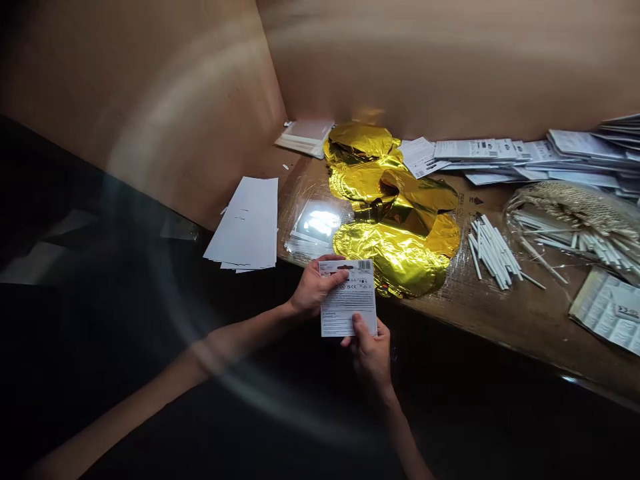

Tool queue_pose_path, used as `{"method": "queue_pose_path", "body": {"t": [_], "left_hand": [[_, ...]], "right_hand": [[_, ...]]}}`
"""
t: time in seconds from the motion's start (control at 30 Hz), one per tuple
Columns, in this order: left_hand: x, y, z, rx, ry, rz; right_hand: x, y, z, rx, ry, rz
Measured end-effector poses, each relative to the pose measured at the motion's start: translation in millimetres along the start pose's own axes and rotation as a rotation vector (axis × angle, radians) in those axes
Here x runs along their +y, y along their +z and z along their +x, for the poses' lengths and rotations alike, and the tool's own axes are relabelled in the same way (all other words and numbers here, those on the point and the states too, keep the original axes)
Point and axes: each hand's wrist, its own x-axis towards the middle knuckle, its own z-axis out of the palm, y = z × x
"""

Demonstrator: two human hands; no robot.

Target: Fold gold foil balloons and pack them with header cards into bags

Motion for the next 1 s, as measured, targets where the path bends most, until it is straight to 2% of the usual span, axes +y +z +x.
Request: {"method": "queue_pose_path", "body": {"t": [0.07,0.17,0.23,0.33,0.53,0.7,0.8,0.9,1.0], "left_hand": [[-5,7.6,-3,-0.058,0.000,-0.007],[-8,9.1,-3,-0.161,-0.045,-0.014],[-6,8.3,2,-0.130,-0.079,-0.039],[-5,12.1,11,-0.066,-0.106,-0.068],[-10,23.6,12,-0.233,-0.119,-0.050],[-16,26.3,16,-0.221,-0.137,-0.045],[-27,31.9,12,-0.279,-0.178,0.013],[-41,39.2,8,-0.337,-0.161,0.137],[-55,50.4,13,-0.485,-0.138,0.278]], "right_hand": [[-3,2,2,0.071,-0.012,0.003],[-9,-5,4,0.068,-0.004,-0.014],[-12,-11,5,0.033,0.016,-0.034],[-13,-17,7,0.047,0.025,-0.044],[-19,-18,13,0.121,0.015,-0.028],[-21,-17,19,0.144,-0.003,0.048],[-20,-21,18,0.186,-0.086,0.117],[-15,-31,12,0.199,-0.111,0.170],[-9,-47,3,0.316,-0.153,0.202]]}}
